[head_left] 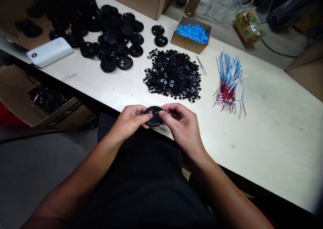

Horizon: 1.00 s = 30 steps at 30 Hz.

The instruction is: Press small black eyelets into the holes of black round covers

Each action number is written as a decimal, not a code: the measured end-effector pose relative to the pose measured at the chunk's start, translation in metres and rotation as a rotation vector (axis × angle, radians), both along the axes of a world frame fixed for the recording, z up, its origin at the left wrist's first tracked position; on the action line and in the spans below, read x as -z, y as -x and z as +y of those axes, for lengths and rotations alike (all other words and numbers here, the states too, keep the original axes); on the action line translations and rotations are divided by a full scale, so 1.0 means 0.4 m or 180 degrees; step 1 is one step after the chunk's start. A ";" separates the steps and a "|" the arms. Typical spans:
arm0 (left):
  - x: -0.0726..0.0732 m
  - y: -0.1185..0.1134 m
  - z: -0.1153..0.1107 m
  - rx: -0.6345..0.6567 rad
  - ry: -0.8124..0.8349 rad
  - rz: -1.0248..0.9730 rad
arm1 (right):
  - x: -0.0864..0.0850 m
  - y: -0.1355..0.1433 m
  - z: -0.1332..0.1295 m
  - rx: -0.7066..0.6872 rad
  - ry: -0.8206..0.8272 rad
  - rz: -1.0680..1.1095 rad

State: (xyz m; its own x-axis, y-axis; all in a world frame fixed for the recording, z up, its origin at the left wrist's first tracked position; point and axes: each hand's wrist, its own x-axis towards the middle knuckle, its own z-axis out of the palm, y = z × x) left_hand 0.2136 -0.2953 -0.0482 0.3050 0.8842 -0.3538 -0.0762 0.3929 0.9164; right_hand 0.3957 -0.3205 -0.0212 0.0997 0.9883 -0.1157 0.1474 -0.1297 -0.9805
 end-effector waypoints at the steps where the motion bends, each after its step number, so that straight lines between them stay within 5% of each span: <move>1: 0.000 -0.001 -0.001 -0.0022 0.0030 -0.0025 | 0.003 0.004 -0.001 0.0023 -0.0018 -0.0050; 30: -0.021 0.015 -0.008 0.0046 0.0003 -0.0104 | 0.021 0.032 -0.008 -0.0051 -0.0927 -0.1077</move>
